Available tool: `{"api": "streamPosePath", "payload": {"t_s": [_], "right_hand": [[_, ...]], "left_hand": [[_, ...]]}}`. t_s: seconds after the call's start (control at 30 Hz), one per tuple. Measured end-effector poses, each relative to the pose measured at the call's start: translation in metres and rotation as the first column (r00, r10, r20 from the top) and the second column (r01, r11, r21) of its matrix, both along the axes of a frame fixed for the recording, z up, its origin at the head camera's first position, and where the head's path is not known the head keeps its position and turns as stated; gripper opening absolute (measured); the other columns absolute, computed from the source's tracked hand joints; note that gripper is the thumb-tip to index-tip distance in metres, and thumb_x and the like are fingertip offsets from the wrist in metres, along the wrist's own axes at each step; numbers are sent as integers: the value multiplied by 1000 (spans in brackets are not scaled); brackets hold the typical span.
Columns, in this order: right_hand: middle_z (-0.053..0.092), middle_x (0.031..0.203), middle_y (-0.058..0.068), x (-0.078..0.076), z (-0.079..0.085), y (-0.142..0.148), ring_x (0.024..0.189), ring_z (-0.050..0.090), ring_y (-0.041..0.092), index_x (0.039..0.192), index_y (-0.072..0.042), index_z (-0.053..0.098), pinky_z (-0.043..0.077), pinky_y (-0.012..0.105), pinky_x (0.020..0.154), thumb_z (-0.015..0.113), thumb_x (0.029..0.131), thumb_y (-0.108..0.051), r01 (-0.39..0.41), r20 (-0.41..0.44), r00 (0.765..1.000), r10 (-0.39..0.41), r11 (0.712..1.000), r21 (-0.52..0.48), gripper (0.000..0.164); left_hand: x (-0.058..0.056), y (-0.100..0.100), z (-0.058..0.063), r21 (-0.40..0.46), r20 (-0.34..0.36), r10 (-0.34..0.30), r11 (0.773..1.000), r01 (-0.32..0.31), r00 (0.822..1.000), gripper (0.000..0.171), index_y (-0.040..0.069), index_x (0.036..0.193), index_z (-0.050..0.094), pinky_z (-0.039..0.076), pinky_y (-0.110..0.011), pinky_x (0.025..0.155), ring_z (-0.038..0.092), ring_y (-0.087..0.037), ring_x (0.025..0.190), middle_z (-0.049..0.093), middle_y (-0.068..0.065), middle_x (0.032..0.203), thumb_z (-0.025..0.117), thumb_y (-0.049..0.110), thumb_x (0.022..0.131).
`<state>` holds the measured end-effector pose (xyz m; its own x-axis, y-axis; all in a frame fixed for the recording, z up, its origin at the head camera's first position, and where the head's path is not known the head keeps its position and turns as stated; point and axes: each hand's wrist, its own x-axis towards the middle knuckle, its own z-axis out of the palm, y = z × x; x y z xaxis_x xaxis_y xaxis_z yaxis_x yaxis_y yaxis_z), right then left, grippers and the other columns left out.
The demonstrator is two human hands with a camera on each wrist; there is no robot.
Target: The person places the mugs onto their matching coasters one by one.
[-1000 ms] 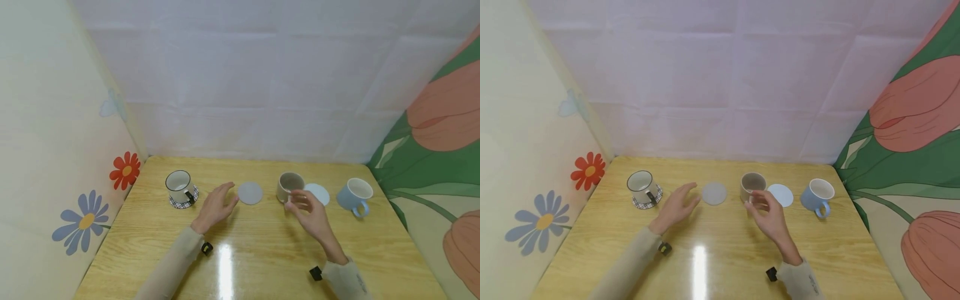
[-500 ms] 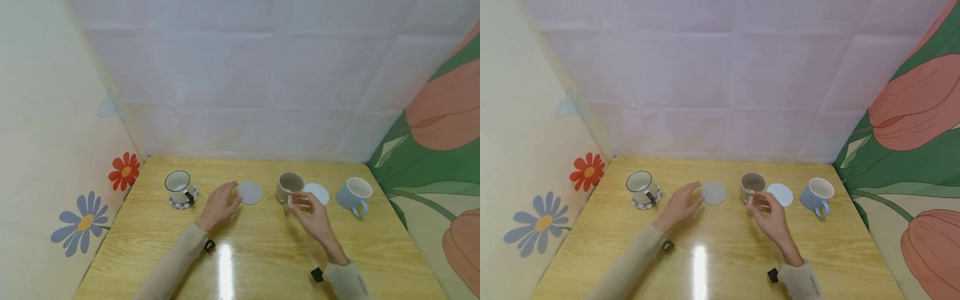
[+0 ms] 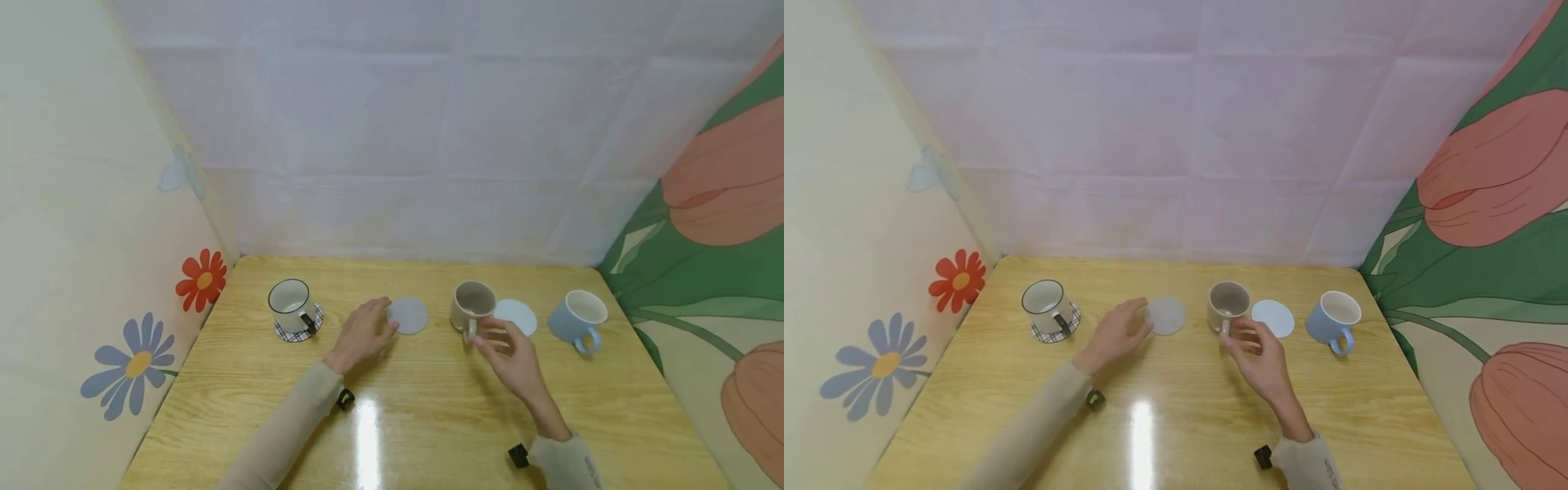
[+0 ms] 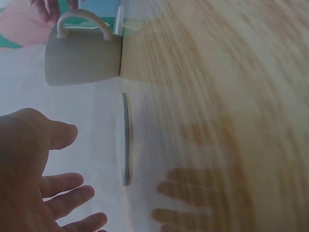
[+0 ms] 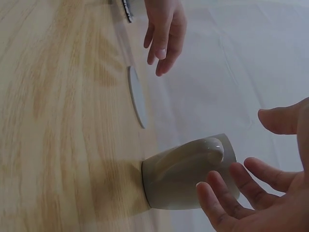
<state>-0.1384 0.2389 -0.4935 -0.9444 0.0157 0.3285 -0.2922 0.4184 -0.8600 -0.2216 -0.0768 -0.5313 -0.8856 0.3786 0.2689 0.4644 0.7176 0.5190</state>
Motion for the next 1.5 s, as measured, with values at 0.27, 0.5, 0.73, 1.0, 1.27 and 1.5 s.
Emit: {"api": "streamPosePath", "payload": {"t_s": [0.27,0.5,0.73,1.0,1.27,1.5], "right_hand": [[68,132,28,1,-4,3,107,73,15,133,8,64,58,15,88,76,98,-2,19,57,998,-18,1000,-14,38],[68,132,29,-1,-7,6,103,68,0,133,8,64,57,15,88,76,98,-2,22,71,997,-21,1000,-6,39],[67,134,28,-1,-10,6,105,68,-1,135,6,63,58,16,88,75,99,-3,7,83,997,-7,1000,6,39],[68,133,27,-2,-10,4,105,68,3,133,6,64,58,16,89,76,98,-4,9,109,994,-10,1000,11,38],[67,134,27,-3,-13,2,103,69,4,133,7,64,59,17,88,77,98,-4,-1,123,992,1,1000,1,39],[65,137,30,-4,-12,1,110,76,28,134,7,63,59,15,87,75,99,-6,-18,157,987,20,1000,-15,38]], "left_hand": [[-2,3,-5,-37,39,8,999,-6,999,61,-2,150,55,50,-59,116,59,-40,139,58,-23,153,70,34,103],[-7,3,-13,-64,43,6,998,-3,999,59,-2,148,56,48,-59,118,56,-41,142,56,-24,155,69,34,103],[-8,4,-12,-74,121,4,997,5,993,58,1,149,55,39,-64,123,48,-46,149,50,-24,161,68,35,104],[-7,9,-2,-162,195,33,987,-1,980,67,1,159,45,30,-63,129,34,-50,156,37,-23,169,66,37,106],[-8,12,0,-250,208,66,968,-13,976,71,1,161,42,29,-59,130,34,-47,158,37,-21,170,66,39,106],[-9,15,-1,-301,181,85,953,-27,980,70,2,160,44,32,-58,130,37,-46,156,40,-19,169,66,40,106]]}}
